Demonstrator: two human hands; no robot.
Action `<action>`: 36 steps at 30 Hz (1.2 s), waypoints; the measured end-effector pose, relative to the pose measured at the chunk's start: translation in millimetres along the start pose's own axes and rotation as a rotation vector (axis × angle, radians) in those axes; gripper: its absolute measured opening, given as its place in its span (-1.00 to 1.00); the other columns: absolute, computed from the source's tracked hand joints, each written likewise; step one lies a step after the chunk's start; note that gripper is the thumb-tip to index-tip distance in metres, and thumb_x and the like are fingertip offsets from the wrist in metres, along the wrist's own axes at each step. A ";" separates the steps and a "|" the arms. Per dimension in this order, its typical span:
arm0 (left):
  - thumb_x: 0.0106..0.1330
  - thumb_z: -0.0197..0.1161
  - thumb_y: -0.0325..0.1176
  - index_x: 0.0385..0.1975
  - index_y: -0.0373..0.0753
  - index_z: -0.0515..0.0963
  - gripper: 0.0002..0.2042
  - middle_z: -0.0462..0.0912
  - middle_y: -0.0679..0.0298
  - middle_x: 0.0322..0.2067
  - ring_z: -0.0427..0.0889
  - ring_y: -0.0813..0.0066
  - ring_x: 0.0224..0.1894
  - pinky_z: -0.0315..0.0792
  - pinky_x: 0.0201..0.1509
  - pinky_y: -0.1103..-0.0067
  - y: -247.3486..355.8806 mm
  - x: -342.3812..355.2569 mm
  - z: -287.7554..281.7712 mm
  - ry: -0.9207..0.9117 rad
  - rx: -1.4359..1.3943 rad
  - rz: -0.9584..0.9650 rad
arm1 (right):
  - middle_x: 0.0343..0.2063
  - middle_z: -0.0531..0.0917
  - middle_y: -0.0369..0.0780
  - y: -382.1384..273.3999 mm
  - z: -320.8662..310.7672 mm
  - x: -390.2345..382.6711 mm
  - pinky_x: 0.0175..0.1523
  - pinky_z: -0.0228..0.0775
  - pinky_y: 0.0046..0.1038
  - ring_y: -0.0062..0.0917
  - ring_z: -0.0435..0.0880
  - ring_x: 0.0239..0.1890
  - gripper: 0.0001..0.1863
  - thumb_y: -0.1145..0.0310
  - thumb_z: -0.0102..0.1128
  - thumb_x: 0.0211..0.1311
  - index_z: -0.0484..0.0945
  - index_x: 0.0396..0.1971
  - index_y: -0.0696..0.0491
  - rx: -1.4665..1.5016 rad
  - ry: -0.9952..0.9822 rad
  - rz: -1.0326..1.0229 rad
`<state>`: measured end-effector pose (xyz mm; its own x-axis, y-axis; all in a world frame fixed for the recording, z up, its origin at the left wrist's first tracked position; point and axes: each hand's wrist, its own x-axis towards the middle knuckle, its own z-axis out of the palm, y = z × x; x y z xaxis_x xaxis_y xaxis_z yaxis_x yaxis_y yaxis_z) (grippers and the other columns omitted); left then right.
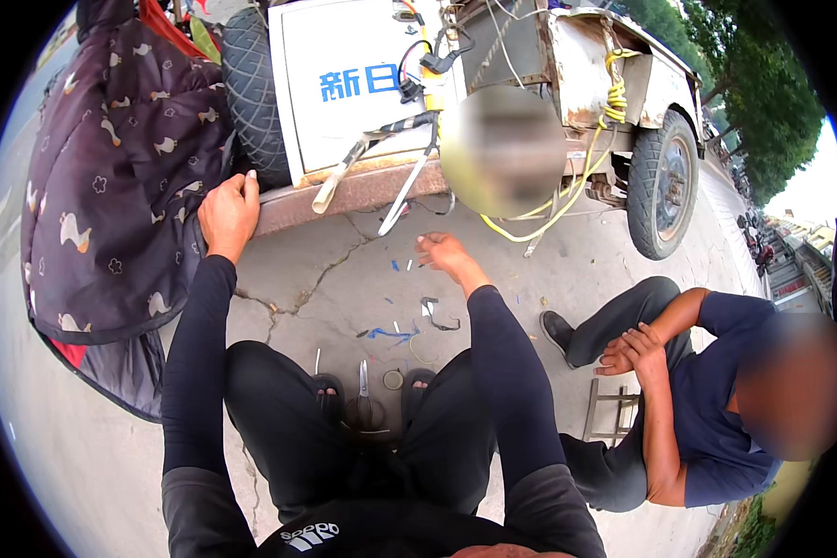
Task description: The person sits on the ground and repairs wires on a three-wheeled vehicle. They use electrical tape to wrap and secure the wires, ensuring they are properly connected and insulated.
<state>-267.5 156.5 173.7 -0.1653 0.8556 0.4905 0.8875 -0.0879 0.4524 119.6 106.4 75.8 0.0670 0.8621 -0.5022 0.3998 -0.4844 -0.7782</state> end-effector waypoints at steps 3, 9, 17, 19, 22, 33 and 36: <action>0.44 0.10 -0.04 -0.51 -0.25 0.59 -0.59 0.64 -0.10 -0.48 0.62 -0.24 -0.33 0.45 -0.24 0.06 2.8 0.3 2.3 0.004 0.010 0.004 | 0.06 0.66 -0.11 22.0 24.7 52.6 0.04 0.54 -0.29 -0.36 0.70 -0.05 -0.47 0.16 0.11 0.46 0.41 0.30 0.11 0.003 0.119 -0.052; 0.43 0.10 -0.05 -0.52 -0.24 0.59 -0.60 0.64 -0.10 -0.49 0.62 -0.23 -0.35 0.45 -0.23 0.06 15.2 -4.4 -0.6 0.024 0.052 -0.021 | -0.04 0.67 -0.19 -32.2 54.0 73.1 0.01 0.57 -0.29 -0.41 0.68 -0.08 -0.71 0.32 -0.01 0.47 0.52 0.07 0.08 0.576 0.279 -0.119; 0.41 0.10 -0.07 -0.53 -0.24 0.60 -0.61 0.65 -0.07 -0.50 0.63 -0.19 -0.36 0.45 -0.24 0.07 9.6 -8.9 -14.2 0.054 0.032 -0.011 | 0.11 0.64 -0.10 -25.8 23.6 24.9 0.18 0.48 -0.14 -0.27 0.69 0.07 -0.47 0.07 -0.06 0.53 0.39 0.32 0.09 0.287 0.048 -0.060; 0.41 0.11 -0.08 -0.53 -0.24 0.61 -0.62 0.66 -0.06 -0.49 0.64 -0.17 -0.36 0.46 -0.25 0.07 13.0 -6.7 -13.6 0.036 0.036 -0.009 | 0.12 0.63 -0.08 -25.6 12.2 10.1 0.20 0.47 -0.12 -0.22 0.68 0.09 -0.44 0.00 -0.05 0.53 0.44 0.29 0.12 -0.049 0.068 0.096; 0.41 0.11 -0.10 -0.54 -0.23 0.61 -0.63 0.67 -0.04 -0.47 0.65 -0.15 -0.35 0.47 -0.25 0.08 20.9 -0.3 -12.5 -0.004 -0.016 -0.001 | -0.10 0.71 -0.05 -45.0 8.8 -61.0 0.13 0.50 -0.27 -0.22 0.72 -0.01 -0.47 0.01 0.11 0.46 0.59 0.08 0.21 -0.837 -0.180 -0.395; 0.40 0.12 -0.14 -0.54 -0.26 0.59 -0.65 0.68 0.02 -0.46 0.66 -0.10 -0.36 0.48 -0.25 0.10 -39.4 12.3 -51.1 0.049 -0.012 0.025 | -0.32 0.75 -0.09 -235.9 45.5 -145.7 -0.23 0.55 -0.38 -0.37 0.74 -0.37 -0.77 0.37 0.25 0.34 0.65 -0.10 0.18 -0.333 0.433 -1.013; 0.39 0.13 -0.15 -0.54 -0.25 0.59 -0.66 0.68 0.04 -0.46 0.66 -0.08 -0.35 0.48 -0.26 0.11 -33.0 15.8 -41.2 0.044 -0.084 0.059 | -0.30 0.75 -0.05 -245.5 46.4 -137.8 -0.19 0.57 -0.32 -0.26 0.77 -0.30 -0.79 0.39 0.24 0.33 0.64 -0.13 0.18 -0.386 0.549 -1.040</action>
<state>-317.1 151.8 197.3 -0.1340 0.8249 0.5492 0.8573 -0.1815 0.4818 -30.2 99.6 318.7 -0.1065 0.8039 0.5851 0.7295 0.4630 -0.5034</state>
